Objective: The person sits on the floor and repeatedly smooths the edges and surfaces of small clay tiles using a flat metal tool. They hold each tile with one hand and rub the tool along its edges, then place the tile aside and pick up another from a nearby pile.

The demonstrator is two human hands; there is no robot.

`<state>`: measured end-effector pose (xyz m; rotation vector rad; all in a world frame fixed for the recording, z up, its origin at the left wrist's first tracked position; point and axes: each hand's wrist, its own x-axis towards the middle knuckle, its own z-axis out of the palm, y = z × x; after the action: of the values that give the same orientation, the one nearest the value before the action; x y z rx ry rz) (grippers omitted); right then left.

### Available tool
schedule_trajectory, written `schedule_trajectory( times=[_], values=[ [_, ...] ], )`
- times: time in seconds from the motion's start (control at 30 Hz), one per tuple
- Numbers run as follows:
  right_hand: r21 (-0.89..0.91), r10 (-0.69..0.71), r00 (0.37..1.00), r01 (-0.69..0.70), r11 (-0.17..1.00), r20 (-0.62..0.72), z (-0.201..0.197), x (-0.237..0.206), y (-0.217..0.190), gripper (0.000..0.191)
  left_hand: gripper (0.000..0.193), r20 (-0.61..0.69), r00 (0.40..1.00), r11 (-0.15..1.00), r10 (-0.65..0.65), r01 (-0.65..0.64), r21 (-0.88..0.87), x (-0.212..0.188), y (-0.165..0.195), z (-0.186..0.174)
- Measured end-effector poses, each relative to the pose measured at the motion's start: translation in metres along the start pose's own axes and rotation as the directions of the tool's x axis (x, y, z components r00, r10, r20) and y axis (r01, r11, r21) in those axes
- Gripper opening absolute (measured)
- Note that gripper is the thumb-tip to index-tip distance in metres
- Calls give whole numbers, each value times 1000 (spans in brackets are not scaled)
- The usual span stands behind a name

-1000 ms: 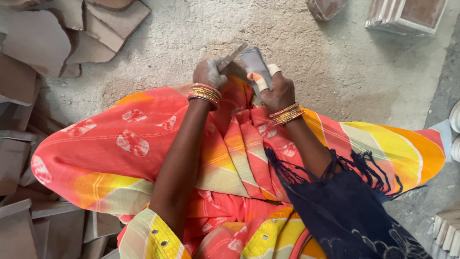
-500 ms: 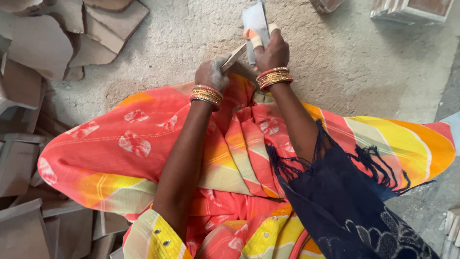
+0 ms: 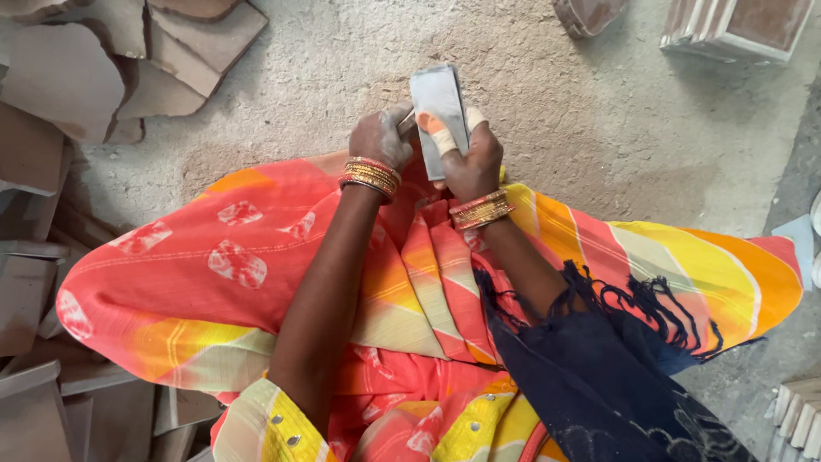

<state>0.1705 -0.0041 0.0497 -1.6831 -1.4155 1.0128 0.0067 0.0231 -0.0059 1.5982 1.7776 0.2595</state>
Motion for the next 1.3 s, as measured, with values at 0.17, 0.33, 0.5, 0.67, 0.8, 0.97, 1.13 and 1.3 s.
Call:
schedule_trajectory(
  times=[0.17, 0.33, 0.5, 0.67, 0.8, 0.97, 1.13, 1.3],
  values=[
    [-123, 42, 997, -50, 991, -72, -1, 27, -25, 27, 41, -139, 988, 996, 69, -77, -55, -6, 3, 0],
    [-200, -146, 982, 119, 972, -121, -7, 18, -31, 25, 38, -136, 989, 992, 62, -76, -98, -4, 2, 2],
    [-280, -525, 850, 492, 824, -50, 2, 7, -12, 36, 29, -198, 974, 982, 113, -139, -125, 1, 1, 3],
    [-586, -237, 965, 256, 769, 111, 6, 29, 4, 20, 33, -415, 895, 850, 163, -341, -401, -9, 6, 1],
    [-572, -224, 971, 231, 787, 85, 0, 41, -3, 30, 30, -606, 765, 786, 218, -505, -355, -20, 10, 1],
    [-579, -157, 985, 167, 798, 69, -4, 42, -16, 35, 27, -661, 731, 814, 170, -482, -325, -21, 13, 11],
    [-630, -38, 998, 66, 774, 58, 3, 46, 1, 29, 25, -607, 794, 791, 30, -390, -471, -17, 8, 19],
    [-439, 14, 999, 2, 899, 33, -7, 42, 34, 31, 22, -587, 806, 731, 72, -443, -519, -21, -8, 7]
  ],
)
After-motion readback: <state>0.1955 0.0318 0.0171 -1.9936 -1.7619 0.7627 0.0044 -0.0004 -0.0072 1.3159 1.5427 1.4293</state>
